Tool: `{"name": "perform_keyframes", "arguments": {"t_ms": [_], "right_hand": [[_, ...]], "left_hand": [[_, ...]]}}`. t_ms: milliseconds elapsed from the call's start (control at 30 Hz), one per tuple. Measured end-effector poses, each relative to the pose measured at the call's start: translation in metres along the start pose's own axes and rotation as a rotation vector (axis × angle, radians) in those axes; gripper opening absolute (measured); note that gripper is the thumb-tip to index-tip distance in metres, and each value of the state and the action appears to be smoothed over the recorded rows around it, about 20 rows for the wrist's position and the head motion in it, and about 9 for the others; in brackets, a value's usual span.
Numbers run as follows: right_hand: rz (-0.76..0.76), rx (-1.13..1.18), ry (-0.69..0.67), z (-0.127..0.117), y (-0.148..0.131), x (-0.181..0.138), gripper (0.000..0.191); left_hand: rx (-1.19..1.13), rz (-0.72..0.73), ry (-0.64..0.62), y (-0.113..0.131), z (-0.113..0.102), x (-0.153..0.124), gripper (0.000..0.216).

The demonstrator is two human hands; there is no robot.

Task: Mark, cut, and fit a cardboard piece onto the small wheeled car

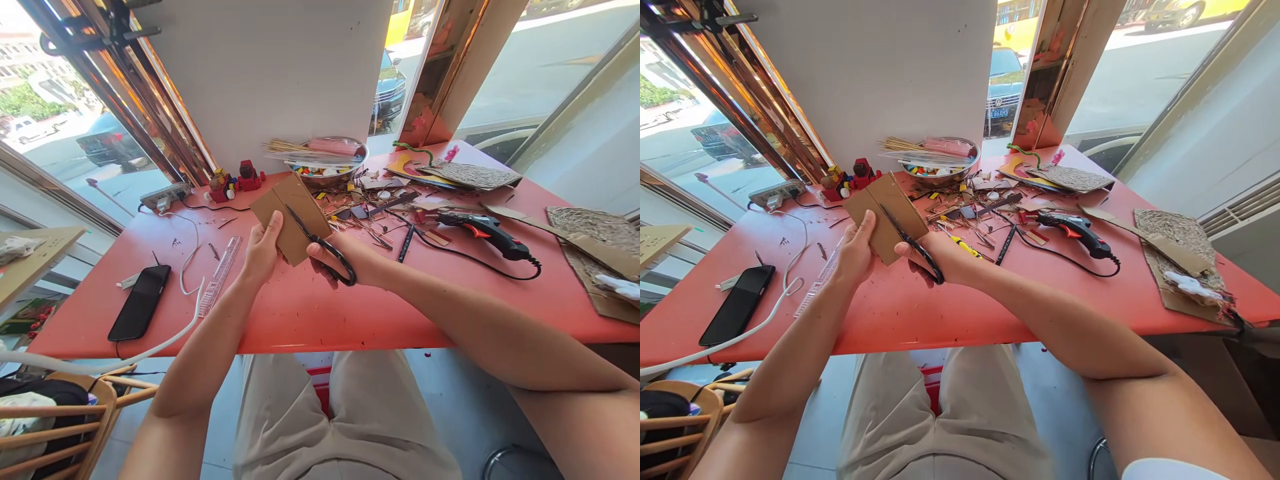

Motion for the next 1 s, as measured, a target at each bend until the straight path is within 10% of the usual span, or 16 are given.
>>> {"name": "perform_keyframes", "arguments": {"t_ms": [367,1000], "right_hand": [[0.143,0.044,0.005,0.018,0.019,-0.004,0.06],[-0.049,0.05,-0.016,0.016,-0.006,-0.013,0.077]], "left_hand": [[0.008,0.05,0.022,0.002,-0.005,0.008,0.05],[0.039,0.142,0.0,0.022,0.005,-0.009,0.054]]}}
Point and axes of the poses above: each hand's wrist, its own x-axis towards the middle knuckle, its own z-axis out of the palm, y = z × x, the point moved 9 cm from there along x, towards the middle knuckle, and after that the axes turned 8 degrees about y, right-handed, at the moved point
